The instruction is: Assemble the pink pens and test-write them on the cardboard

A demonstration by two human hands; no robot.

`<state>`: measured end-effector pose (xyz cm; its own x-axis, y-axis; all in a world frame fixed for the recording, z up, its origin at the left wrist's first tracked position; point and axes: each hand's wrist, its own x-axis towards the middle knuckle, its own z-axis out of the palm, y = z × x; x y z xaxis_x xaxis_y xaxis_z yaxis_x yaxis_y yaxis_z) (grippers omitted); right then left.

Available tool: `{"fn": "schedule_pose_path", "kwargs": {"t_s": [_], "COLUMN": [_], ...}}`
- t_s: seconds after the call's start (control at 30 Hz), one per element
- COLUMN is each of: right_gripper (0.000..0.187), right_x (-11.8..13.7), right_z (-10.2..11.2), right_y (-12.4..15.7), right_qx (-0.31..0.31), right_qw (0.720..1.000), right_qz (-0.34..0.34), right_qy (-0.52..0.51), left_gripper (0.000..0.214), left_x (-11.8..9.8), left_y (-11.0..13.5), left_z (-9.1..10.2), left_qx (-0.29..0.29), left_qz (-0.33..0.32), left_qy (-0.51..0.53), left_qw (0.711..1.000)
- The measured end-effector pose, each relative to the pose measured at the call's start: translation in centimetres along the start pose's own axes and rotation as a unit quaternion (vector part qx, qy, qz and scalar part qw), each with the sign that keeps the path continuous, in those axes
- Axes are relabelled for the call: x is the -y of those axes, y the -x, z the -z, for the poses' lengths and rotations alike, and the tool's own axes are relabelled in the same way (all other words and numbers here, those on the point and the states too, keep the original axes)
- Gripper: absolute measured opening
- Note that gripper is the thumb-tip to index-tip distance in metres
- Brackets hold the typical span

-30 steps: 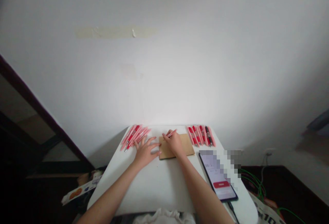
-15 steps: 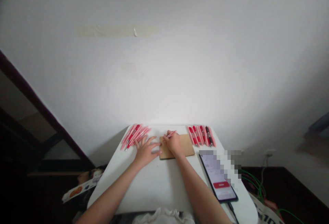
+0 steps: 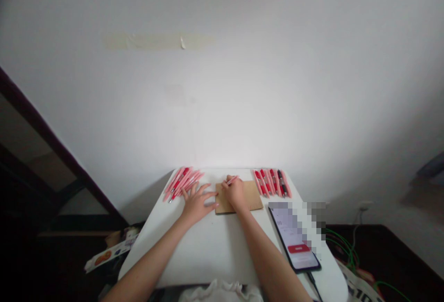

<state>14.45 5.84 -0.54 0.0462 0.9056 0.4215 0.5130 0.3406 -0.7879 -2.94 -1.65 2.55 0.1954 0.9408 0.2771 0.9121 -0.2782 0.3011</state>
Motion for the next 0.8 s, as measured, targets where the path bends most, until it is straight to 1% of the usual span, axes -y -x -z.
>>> {"fn": "schedule_pose_path", "kwargs": {"t_s": [0.23,0.53,0.67,0.8], "right_gripper": [0.017,0.016,0.018,0.024], "right_x": [0.39,0.1,0.21,0.52], "right_z": [0.3,0.37,0.4,0.69], "right_y": [0.13,0.16,0.22,0.31], "right_qx": [-0.006,-0.029,-0.04,-0.065], "right_qw": [1.0,1.0,0.999,0.997], "right_qz": [-0.003,-0.011,-0.012,-0.022], "right_qy": [-0.004,-0.007,-0.011,-0.026], "left_gripper": [0.034,0.036,0.035,0.036], "left_x": [-0.08,-0.18,-0.18,-0.23], "left_y": [0.05,0.07,0.09,0.1], "left_z": [0.01,0.16,0.16,0.21], "left_qx": [-0.001,-0.005,-0.006,-0.006], "left_qz": [0.002,0.001,0.002,0.004], "left_qy": [0.001,0.0,0.002,0.002], "left_qw": [1.0,1.0,1.0,1.0]}}
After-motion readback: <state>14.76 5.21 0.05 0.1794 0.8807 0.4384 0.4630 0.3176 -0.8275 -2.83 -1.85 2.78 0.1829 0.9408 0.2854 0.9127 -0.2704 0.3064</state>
